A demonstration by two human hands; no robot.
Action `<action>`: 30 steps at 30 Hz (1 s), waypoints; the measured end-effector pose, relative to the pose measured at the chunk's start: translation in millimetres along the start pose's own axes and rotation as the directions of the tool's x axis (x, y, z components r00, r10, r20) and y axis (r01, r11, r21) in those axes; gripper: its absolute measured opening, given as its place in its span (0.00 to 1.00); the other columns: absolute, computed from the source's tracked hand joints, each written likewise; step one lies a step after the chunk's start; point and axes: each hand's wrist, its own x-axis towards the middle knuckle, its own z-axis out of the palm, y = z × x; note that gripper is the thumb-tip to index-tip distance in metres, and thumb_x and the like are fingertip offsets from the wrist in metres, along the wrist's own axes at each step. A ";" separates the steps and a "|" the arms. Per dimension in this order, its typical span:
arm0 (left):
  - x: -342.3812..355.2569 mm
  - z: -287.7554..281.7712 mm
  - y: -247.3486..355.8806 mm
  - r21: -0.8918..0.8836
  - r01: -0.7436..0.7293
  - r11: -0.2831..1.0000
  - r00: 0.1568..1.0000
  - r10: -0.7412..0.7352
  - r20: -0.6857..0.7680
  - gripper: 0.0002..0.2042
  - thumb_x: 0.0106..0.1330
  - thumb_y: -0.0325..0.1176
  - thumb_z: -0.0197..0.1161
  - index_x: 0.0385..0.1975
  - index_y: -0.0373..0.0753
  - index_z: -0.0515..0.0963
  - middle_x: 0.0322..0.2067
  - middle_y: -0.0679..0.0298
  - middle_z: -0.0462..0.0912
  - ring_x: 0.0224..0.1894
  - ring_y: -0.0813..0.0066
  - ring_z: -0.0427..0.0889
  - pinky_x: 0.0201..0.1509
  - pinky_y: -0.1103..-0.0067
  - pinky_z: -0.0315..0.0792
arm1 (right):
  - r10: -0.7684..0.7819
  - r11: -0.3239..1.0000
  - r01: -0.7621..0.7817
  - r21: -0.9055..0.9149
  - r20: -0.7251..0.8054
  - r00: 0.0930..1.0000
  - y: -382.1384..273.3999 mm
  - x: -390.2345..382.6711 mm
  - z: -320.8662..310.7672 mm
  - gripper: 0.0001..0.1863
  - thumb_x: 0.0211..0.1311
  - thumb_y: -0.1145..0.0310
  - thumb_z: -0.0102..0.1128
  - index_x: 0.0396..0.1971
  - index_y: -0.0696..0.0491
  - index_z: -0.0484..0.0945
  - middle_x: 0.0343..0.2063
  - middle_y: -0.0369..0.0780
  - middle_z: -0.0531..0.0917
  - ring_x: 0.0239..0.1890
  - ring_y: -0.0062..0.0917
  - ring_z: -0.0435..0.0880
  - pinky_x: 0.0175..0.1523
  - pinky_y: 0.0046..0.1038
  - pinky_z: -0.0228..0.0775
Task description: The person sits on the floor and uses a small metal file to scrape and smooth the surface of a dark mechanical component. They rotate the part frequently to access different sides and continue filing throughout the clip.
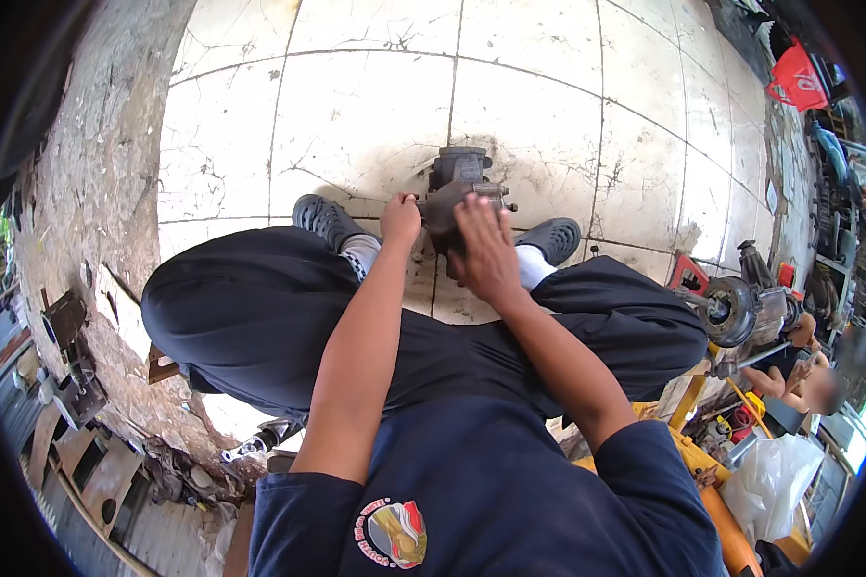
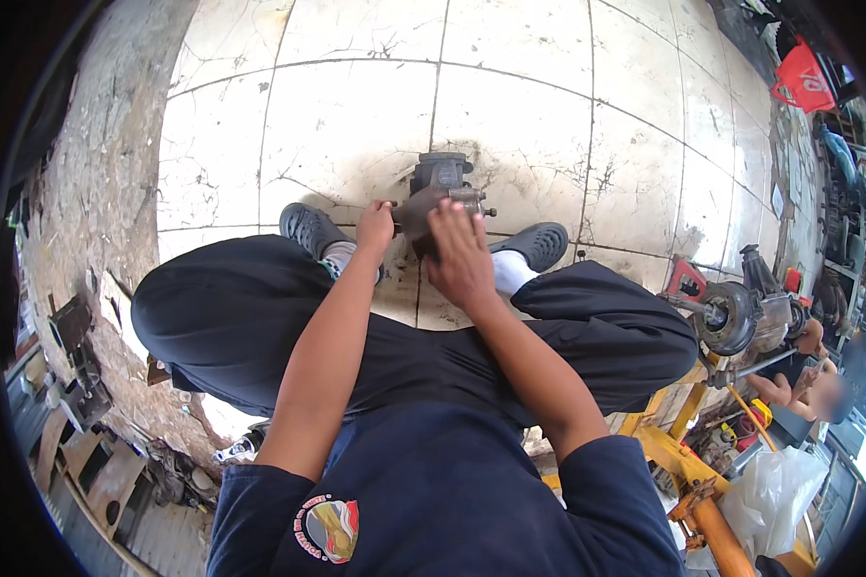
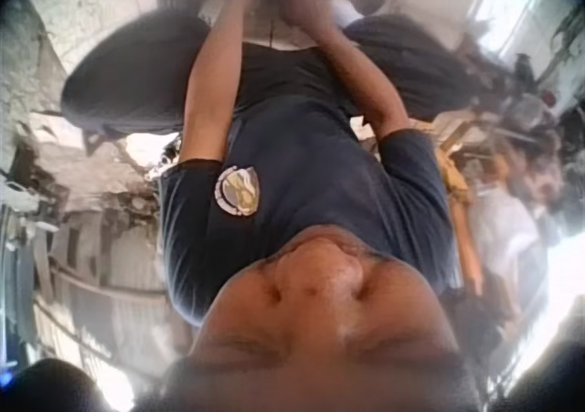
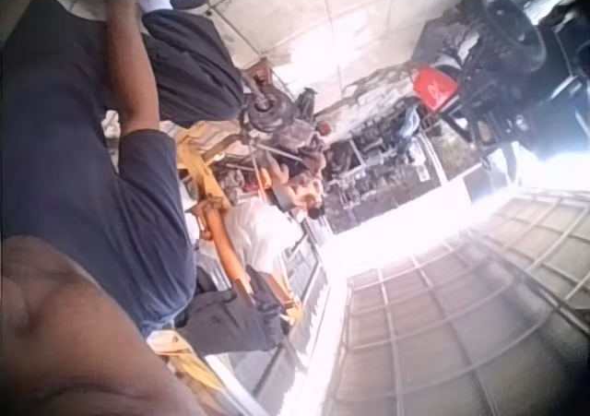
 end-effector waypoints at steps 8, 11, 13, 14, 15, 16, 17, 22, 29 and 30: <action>-47.2 16.6 44.1 0.388 -0.324 0.863 0.804 0.467 -0.369 0.22 0.73 0.52 0.62 0.55 0.41 0.81 0.55 0.47 0.78 0.61 0.47 0.76 0.67 0.58 0.68 | 0.172 0.980 -0.158 0.125 -0.112 0.979 43.2 13.9 -23.9 0.30 0.68 0.60 0.63 0.69 0.49 0.73 0.74 0.46 0.68 0.78 0.46 0.59 0.80 0.50 0.50; -54.0 11.9 46.9 0.437 -0.539 0.720 0.684 0.677 -0.271 0.23 0.68 0.49 0.69 0.57 0.43 0.81 0.54 0.50 0.80 0.61 0.49 0.75 0.67 0.56 0.67 | 0.158 0.965 -0.108 0.239 -0.200 0.967 35.2 18.9 -19.8 0.23 0.65 0.65 0.67 0.59 0.50 0.80 0.68 0.45 0.75 0.74 0.46 0.67 0.76 0.48 0.58; -63.0 15.5 61.1 0.451 -0.611 0.650 0.633 0.744 -0.215 0.19 0.66 0.42 0.72 0.53 0.42 0.83 0.48 0.55 0.84 0.57 0.53 0.78 0.66 0.61 0.69 | 0.178 0.944 -0.093 0.315 -0.250 0.952 36.2 21.1 -20.9 0.17 0.63 0.67 0.69 0.51 0.52 0.84 0.62 0.45 0.80 0.69 0.45 0.73 0.72 0.46 0.65; -67.5 16.7 68.0 0.455 -0.646 0.612 0.604 0.775 -0.185 0.17 0.65 0.39 0.74 0.51 0.41 0.84 0.45 0.57 0.86 0.54 0.54 0.80 0.66 0.63 0.70 | 0.202 0.931 -0.101 0.350 -0.267 0.942 38.7 21.6 -22.8 0.15 0.62 0.68 0.70 0.48 0.53 0.85 0.60 0.44 0.82 0.66 0.44 0.77 0.69 0.44 0.69; -71.0 15.8 70.1 0.435 -0.654 0.618 0.638 0.760 -0.121 0.16 0.64 0.36 0.74 0.50 0.42 0.85 0.43 0.58 0.87 0.54 0.55 0.81 0.64 0.64 0.71 | 0.229 0.916 -0.108 0.387 -0.282 0.932 37.6 21.8 -28.5 0.12 0.61 0.69 0.71 0.44 0.54 0.86 0.57 0.44 0.84 0.62 0.43 0.80 0.66 0.43 0.72; -75.0 14.6 72.5 0.415 -0.661 0.625 0.668 0.742 -0.054 0.15 0.63 0.34 0.74 0.49 0.42 0.85 0.40 0.60 0.87 0.54 0.56 0.81 0.63 0.64 0.72 | 0.260 0.882 -0.140 0.451 -0.216 0.941 37.2 20.7 -35.0 0.11 0.61 0.69 0.71 0.43 0.54 0.87 0.56 0.44 0.84 0.60 0.43 0.82 0.63 0.42 0.74; -78.4 14.5 74.0 0.395 -0.666 0.632 0.693 0.721 0.015 0.14 0.62 0.32 0.75 0.48 0.42 0.86 0.38 0.61 0.88 0.53 0.57 0.82 0.62 0.65 0.73 | 0.285 0.842 -0.173 0.510 -0.149 0.947 37.5 18.6 -43.0 0.10 0.61 0.70 0.71 0.42 0.55 0.87 0.54 0.45 0.85 0.58 0.42 0.83 0.61 0.41 0.75; -86.3 14.5 76.6 0.112 -0.621 0.776 0.781 0.600 0.172 0.14 0.60 0.30 0.76 0.46 0.41 0.86 0.37 0.63 0.88 0.56 0.60 0.83 0.60 0.66 0.76 | 0.388 0.714 -0.302 0.631 0.003 0.922 33.1 13.7 -81.7 0.11 0.61 0.69 0.71 0.42 0.56 0.88 0.51 0.47 0.86 0.46 0.41 0.88 0.52 0.37 0.80; -101.6 18.9 79.0 0.482 -0.817 0.318 0.499 0.808 0.313 0.21 0.56 0.28 0.77 0.51 0.41 0.83 0.49 0.58 0.82 0.57 0.60 0.81 0.61 0.65 0.76 | 0.513 0.645 -0.437 0.627 0.069 0.856 50.1 10.6 -50.9 0.13 0.63 0.67 0.70 0.44 0.56 0.88 0.46 0.48 0.88 0.38 0.36 0.90 0.46 0.35 0.80; -97.3 21.3 73.8 0.491 -0.820 0.294 0.477 0.825 0.303 0.20 0.55 0.27 0.77 0.50 0.41 0.83 0.46 0.59 0.82 0.55 0.59 0.82 0.60 0.65 0.77 | 0.530 0.626 -0.458 0.632 0.086 0.843 49.5 14.0 -47.0 0.13 0.63 0.67 0.70 0.44 0.56 0.88 0.45 0.48 0.88 0.38 0.36 0.90 0.46 0.35 0.80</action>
